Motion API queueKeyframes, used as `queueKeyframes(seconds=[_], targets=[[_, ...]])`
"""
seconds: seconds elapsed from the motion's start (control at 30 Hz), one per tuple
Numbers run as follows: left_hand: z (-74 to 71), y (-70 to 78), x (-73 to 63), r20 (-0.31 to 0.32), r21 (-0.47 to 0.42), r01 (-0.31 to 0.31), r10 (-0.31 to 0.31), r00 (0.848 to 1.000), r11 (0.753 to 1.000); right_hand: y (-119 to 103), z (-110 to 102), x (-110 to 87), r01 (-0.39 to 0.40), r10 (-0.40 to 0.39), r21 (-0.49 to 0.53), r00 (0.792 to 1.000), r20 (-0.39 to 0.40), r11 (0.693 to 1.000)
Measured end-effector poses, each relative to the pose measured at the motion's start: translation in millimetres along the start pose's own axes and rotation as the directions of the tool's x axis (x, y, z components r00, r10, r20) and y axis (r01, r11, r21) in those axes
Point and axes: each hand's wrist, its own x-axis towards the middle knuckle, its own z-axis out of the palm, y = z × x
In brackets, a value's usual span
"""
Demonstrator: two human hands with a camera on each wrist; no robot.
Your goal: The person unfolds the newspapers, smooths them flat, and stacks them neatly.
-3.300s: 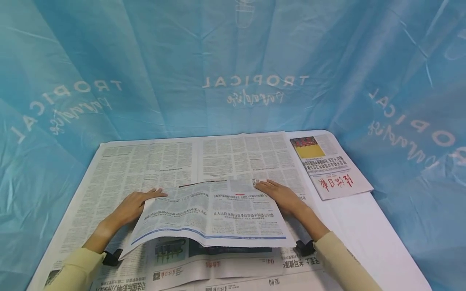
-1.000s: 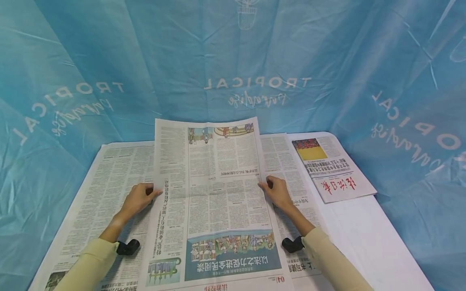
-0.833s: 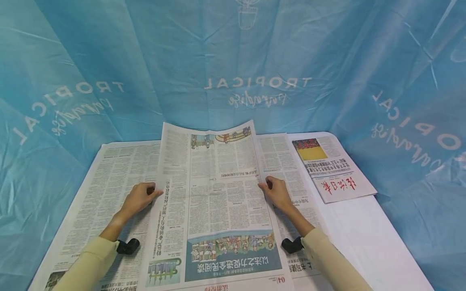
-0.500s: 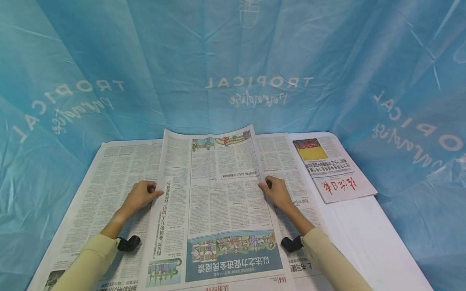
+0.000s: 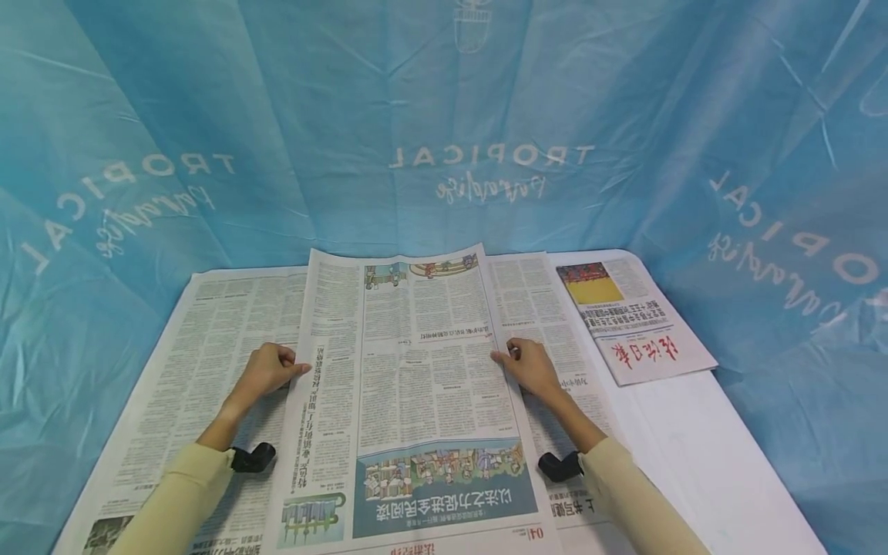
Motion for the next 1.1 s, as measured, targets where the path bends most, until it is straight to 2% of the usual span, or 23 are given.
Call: queueKeyframes(seconds=[0.27,0.43,0.57,0.73,0.9,1.0,1.1], targets=[[-1.0,-2.8,0.1,0.03,-0.039,0.029,-0.028,0.999,0.999,0,-13,-26.2,-0.109,0.096,0.121,0.99,0.107,0.987],[-2.7,-3.2,-0.4,0.018,-0.041,0.013,-0.012,1.0,0.999,-3,-15,-42.2,-0.13,0.083,0.233,0.976,0.2,0.964],[-1.5,-3.5,-0.6,0.013,-0.04,0.011,-0.011,1.0,0.999,-2,-12,-49.7,-0.09,0.038,0.267,0.98,0.197,0.959],[1.7,-3.5,0.2,0.023,-0.037,0.015,-0.014,1.0,0.999,4,-7,-53.7,-0.072,0.04,0.222,0.989,0.146,0.972],[0.2,-2.2,2.0,0.041,-0.042,0.001,0.001,0.999,0.999,-9,-10,-56.5,-0.074,0.045,0.226,0.991,0.129,0.971],[-3.3,0.6,1.8,0.054,0.001,-0.002,0.001,0.999,1.0,-21,-15,-56.3,-0.075,0.041,0.238,0.988,0.147,0.968],[-5.1,7.4,1.6,0.045,0.075,0.02,-0.023,0.999,0.997,-26,-18,-55.7,-0.074,0.035,0.242,0.986,0.16,0.967]])
